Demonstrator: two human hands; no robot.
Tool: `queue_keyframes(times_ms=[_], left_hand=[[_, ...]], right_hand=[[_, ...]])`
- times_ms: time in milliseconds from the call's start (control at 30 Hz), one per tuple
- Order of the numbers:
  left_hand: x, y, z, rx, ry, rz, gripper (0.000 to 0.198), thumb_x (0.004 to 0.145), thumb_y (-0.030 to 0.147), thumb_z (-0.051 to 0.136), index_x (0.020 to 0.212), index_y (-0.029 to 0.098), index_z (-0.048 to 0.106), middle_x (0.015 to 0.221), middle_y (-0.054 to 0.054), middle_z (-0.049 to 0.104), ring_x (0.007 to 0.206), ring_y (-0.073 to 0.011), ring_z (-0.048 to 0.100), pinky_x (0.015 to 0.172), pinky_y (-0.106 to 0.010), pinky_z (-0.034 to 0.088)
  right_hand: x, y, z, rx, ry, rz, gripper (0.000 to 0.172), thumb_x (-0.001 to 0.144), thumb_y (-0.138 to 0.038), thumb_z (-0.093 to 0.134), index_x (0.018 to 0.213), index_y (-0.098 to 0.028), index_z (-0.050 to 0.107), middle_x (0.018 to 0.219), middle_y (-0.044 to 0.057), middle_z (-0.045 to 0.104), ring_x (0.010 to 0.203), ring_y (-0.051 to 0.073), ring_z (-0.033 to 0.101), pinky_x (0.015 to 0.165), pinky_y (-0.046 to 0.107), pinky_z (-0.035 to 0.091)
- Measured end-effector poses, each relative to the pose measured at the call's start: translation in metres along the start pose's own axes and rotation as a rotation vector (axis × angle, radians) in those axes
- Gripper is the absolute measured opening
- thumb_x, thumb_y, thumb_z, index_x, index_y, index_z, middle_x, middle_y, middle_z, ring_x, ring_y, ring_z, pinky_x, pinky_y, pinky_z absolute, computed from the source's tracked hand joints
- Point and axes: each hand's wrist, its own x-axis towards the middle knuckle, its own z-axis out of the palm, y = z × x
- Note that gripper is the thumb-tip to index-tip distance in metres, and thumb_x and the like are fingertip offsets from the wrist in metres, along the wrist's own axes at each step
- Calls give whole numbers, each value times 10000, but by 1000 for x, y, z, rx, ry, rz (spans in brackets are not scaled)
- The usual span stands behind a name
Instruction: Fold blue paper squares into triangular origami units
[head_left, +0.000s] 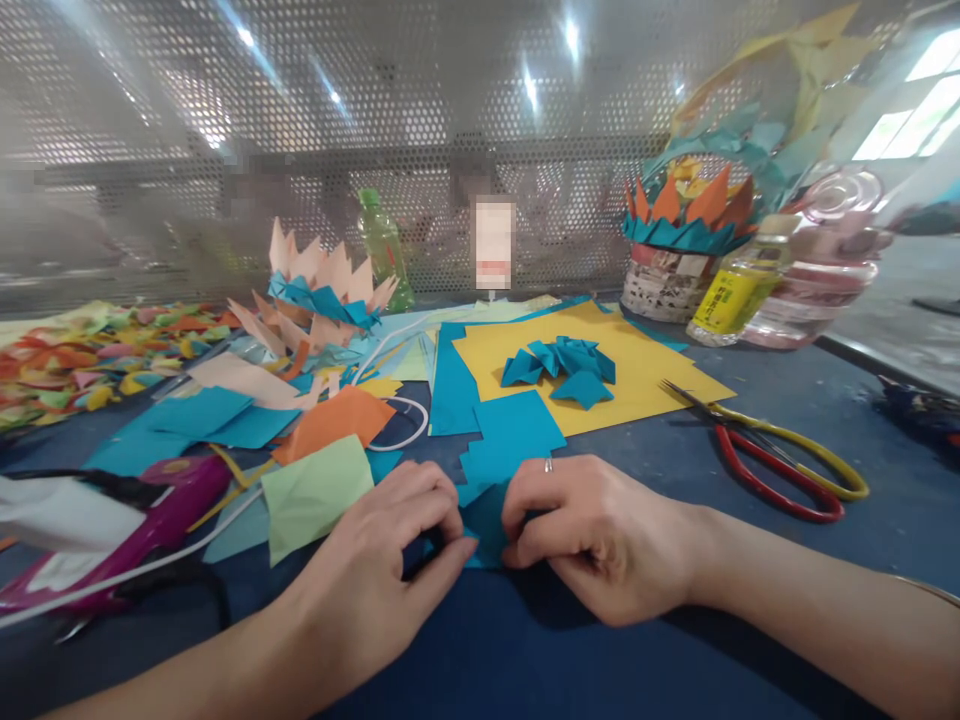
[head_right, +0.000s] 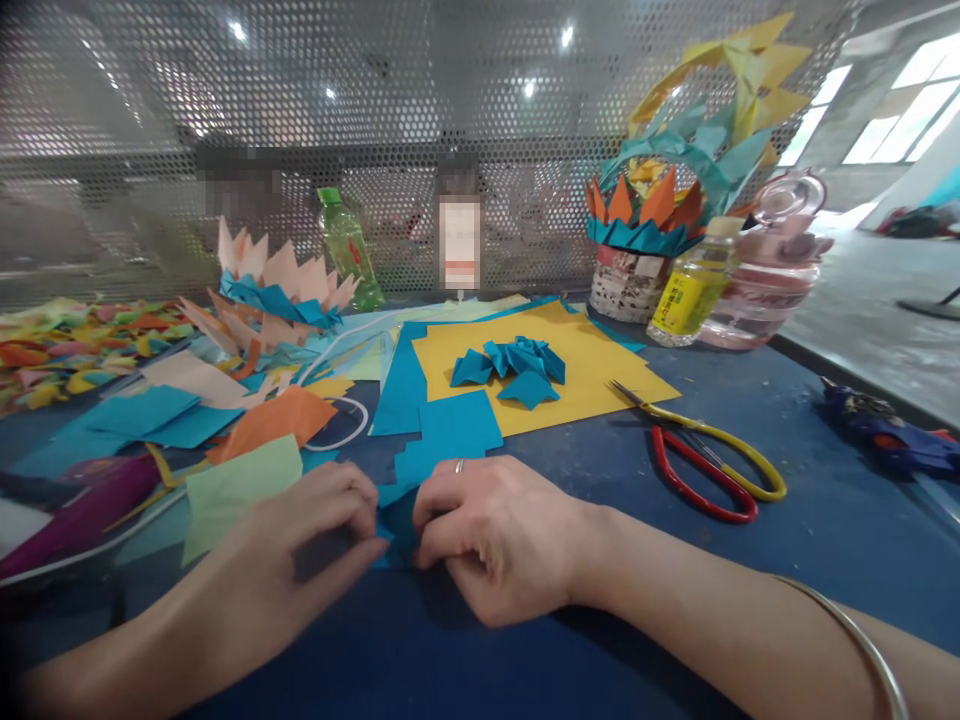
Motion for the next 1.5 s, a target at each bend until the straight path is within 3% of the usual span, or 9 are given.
queue_keyframes(times_ms=[233, 467, 833, 1300, 1500], left_hand=[[1, 0, 1, 18, -5, -8, 194, 933, 143, 508, 748, 200, 486, 818, 16, 538, 802, -152, 517, 717, -296, 397], [0, 1, 1, 9, 8, -13, 200, 910, 117, 456, 731, 202, 485, 806, 11, 531, 787, -153, 516, 690, -289, 393], [0, 3, 2, 12, 16, -24, 197, 913, 140, 494, 731, 206, 465, 794, 17, 528, 772, -156, 504, 686, -291, 391], [-3, 1, 1, 0, 16, -79, 118, 883, 124, 548, 838, 222, 500, 850, 12, 549, 808, -170, 526, 725, -294, 421], [-2, 0, 0, 69, -9, -24, 158, 913, 82, 491, 824, 210, 515, 851, 1, 555, 808, -170, 537, 725, -306, 428]], right_hand=[[0, -1, 0, -15, -1, -4, 330, 714, 0, 463, 782, -135, 756, 826, 66, 717, 715, 157, 639, 662, 268, 514], [1, -3, -1, -65, -72, 3, 449, 787, -19, 440, 1090, -140, 747, 821, 62, 683, 721, 174, 606, 642, 287, 464], [2, -4, -3, -91, -109, -13, 447, 748, -11, 455, 1033, -162, 765, 855, 38, 671, 720, 160, 574, 657, 289, 442], [5, -11, -1, -190, -222, -5, 264, 769, -63, 502, 841, -168, 733, 824, 35, 653, 695, 167, 507, 590, 296, 394], [6, -13, 0, -233, -269, -27, 269, 772, -101, 527, 930, -133, 743, 785, 42, 627, 719, 186, 515, 604, 309, 418]])
